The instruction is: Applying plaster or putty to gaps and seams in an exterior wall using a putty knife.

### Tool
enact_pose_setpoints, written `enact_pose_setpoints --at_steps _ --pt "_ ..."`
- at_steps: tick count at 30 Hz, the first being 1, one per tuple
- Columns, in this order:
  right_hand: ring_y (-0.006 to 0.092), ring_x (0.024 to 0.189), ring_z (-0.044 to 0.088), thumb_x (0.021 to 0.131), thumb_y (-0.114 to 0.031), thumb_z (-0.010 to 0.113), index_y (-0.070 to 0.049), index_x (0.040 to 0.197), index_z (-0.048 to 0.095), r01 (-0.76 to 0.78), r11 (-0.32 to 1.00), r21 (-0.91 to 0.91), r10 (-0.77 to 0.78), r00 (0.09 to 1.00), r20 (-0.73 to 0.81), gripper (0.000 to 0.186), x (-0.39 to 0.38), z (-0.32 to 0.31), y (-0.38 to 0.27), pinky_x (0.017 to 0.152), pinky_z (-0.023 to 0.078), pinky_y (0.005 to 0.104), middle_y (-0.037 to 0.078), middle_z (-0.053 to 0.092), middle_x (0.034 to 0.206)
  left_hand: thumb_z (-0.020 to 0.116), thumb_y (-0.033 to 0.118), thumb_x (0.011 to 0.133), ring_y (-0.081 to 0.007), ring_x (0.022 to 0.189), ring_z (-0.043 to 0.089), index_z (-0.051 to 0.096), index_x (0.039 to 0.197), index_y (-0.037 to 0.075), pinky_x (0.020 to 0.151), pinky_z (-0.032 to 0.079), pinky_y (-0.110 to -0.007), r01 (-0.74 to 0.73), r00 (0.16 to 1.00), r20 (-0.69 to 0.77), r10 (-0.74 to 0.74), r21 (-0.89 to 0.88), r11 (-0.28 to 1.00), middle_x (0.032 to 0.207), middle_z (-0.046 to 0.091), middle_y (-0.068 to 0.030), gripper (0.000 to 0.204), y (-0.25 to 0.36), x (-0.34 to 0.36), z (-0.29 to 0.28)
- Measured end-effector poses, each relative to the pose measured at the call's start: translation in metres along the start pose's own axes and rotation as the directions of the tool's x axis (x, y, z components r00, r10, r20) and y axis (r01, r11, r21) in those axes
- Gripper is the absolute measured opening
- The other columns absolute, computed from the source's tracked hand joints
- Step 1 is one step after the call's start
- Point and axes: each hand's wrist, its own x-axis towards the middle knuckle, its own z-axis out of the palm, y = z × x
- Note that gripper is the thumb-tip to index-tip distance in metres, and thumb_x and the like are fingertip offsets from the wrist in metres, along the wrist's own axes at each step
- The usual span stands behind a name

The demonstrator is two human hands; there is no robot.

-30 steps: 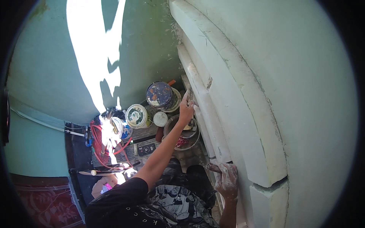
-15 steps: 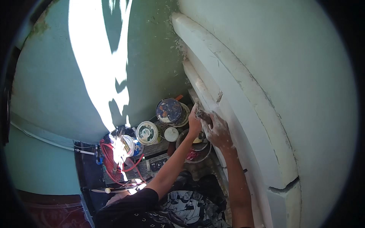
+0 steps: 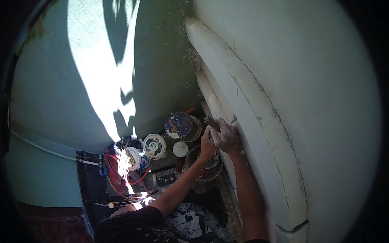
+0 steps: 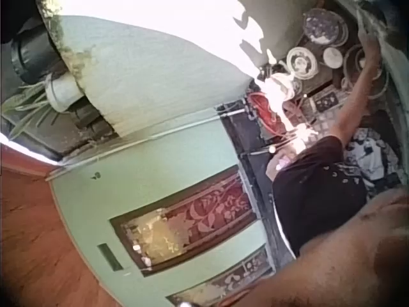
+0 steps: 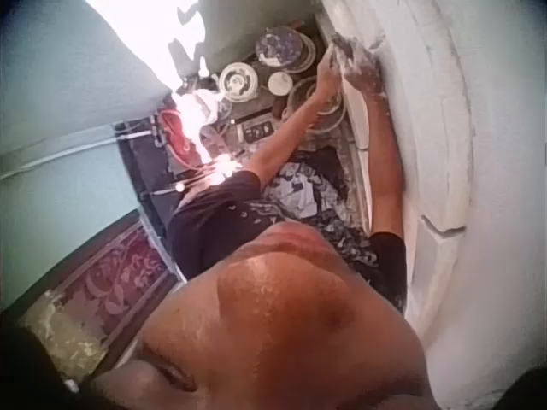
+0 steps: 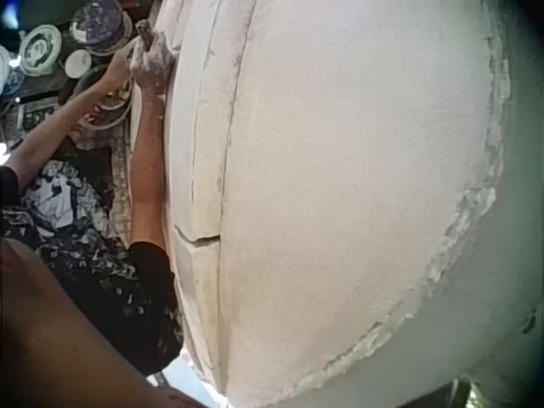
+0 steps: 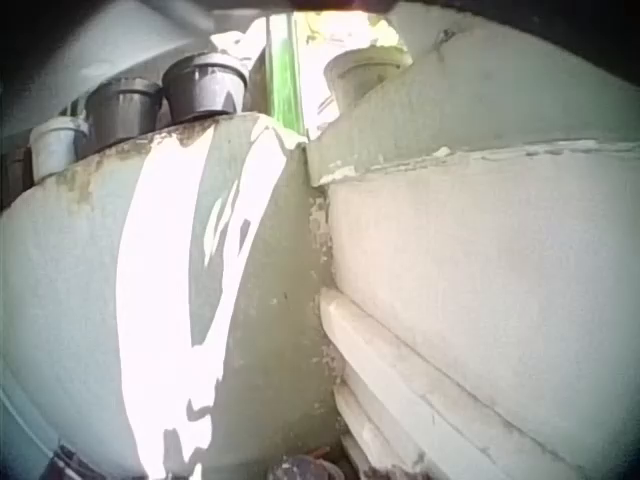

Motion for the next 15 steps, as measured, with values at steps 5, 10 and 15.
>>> enact_pose_setpoints --at_steps 5,10,15 --pt "0.0434 0.081 0.061 0.091 -0.019 0.058 -0.003 0.101 0.057 0.014 0.996 0.090 -0.013 1.000 -0.013 0.019 -0.001 -0.001 0.001 0.070 0.048 0.0495 0.020 0.063 0.087 0.050 -0.007 0.083 -0.0279 0.124 0.053 0.040 0.140 -0.009 0.108 0.036 -0.033 0.023 1.000 -0.008 -0.022 0.098 0.995 0.133 0.055 -0.0241 0.058 -0.002 0.066 -0.018" --pt "0.0428 0.084 0.062 0.092 -0.019 0.058 -0.003 0.105 0.057 -0.037 0.999 0.017 0.037 0.999 0.014 0.021 -0.005 -0.002 0.007 0.072 0.049 0.0497 0.020 0.064 0.091 0.050 -0.008 0.083 -0.0247 0.122 0.055 0.042 0.140 -0.008 0.106 0.038 -0.032 0.038 0.997 0.065 -0.046 0.111 0.993 0.133 0.057 -0.0214 0.058 -0.009 0.037 -0.021" --pt "0.0398 0.092 0.063 0.092 -0.018 0.057 -0.002 0.111 0.060 -0.096 0.995 0.029 0.095 0.994 0.049 0.024 -0.007 -0.005 0.007 0.081 0.050 0.0455 0.019 0.065 0.100 0.050 -0.007 0.088 -0.0192 0.114 0.057 0.042 0.142 -0.004 0.099 0.042 -0.028 0.070 0.987 0.140 -0.072 0.018 0.997 0.127 0.060 -0.0161 0.055 -0.005 0.015 -0.011"
